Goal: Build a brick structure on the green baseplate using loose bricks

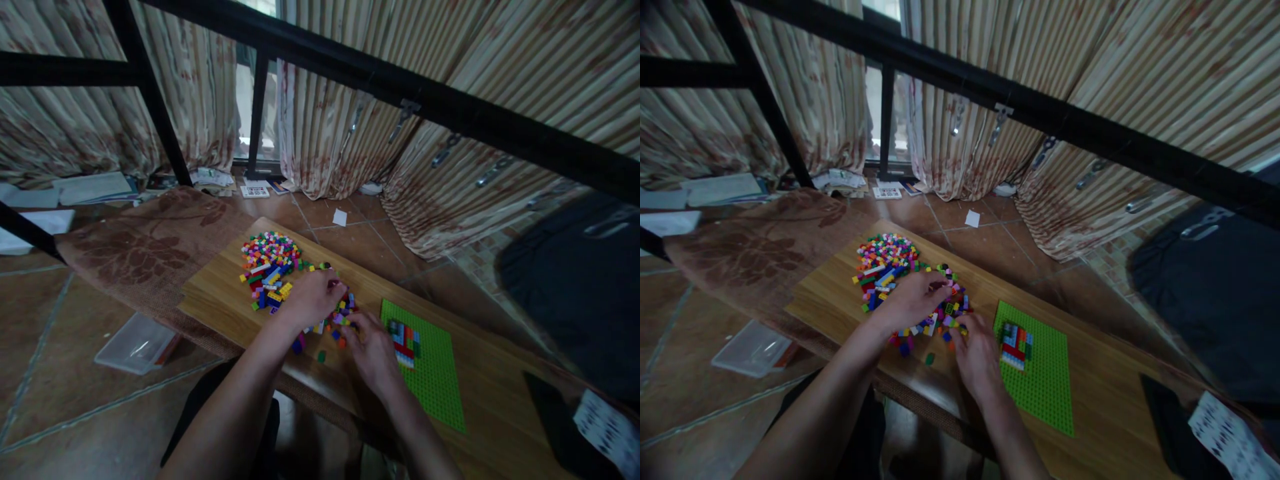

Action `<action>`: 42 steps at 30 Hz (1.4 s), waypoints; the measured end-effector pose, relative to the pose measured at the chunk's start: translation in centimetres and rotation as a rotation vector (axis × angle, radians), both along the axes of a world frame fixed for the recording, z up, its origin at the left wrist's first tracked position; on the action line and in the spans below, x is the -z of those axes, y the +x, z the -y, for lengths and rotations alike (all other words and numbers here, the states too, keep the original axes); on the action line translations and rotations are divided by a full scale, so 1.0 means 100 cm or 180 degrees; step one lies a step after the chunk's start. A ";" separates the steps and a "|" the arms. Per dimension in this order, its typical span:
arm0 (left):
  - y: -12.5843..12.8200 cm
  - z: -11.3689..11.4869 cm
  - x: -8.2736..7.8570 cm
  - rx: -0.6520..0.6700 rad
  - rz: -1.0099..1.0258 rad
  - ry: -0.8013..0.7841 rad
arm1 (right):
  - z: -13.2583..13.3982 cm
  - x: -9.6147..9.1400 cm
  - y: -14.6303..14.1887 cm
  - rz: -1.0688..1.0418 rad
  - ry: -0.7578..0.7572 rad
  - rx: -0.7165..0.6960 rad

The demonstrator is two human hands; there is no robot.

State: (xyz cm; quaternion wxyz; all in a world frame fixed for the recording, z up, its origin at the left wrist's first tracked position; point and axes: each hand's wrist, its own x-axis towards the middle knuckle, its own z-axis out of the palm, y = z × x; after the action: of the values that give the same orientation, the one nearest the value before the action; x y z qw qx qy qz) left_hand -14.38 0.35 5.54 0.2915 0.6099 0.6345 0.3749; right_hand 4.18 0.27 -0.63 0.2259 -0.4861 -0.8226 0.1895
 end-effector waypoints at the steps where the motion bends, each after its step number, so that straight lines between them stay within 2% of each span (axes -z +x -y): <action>1: 0.003 0.001 0.002 0.0139 0.0023 -0.0037 | 0.003 -0.006 0.002 -0.0162 -0.0062 0.0044; 4: 0.017 0.002 0.009 0.0694 0.0309 -0.0114 | 0.013 -0.024 0.009 -0.0483 -0.0138 0.0198; 7: 0.032 0.003 0.017 0.1136 0.0790 -0.0329 | 0.020 -0.035 0.016 -0.0649 -0.0159 0.0309; 12: 0.046 0.004 0.027 0.1390 0.1782 -0.0985 | 0.033 -0.026 0.022 -0.1264 -0.0391 0.0462; 19: 0.052 0.014 0.028 0.1502 0.2283 -0.1909 | 0.062 -0.006 0.030 -0.1787 -0.0359 0.0664; 24: 0.071 0.015 0.030 0.1338 0.2540 -0.2165 | 0.069 0.004 0.047 -0.1828 -0.0124 0.0887; 28: 0.083 0.013 0.034 0.1142 0.2931 -0.2213 | 0.066 0.005 0.055 -0.1830 0.0109 0.1010; 34: 0.090 0.012 0.039 0.1124 0.3278 -0.2193 | 0.060 0.002 0.058 -0.1806 0.0274 0.1039; 42: 0.092 0.015 0.039 0.1233 0.3368 -0.2162 | 0.055 -0.008 0.074 -0.1253 -0.0081 0.0857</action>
State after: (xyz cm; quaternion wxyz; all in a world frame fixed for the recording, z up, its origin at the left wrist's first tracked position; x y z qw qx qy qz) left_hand -5.19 -1.12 1.60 0.8026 0.3205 0.3673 0.3439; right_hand 11.62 -5.22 0.15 0.3990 -0.5479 -0.6881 0.2591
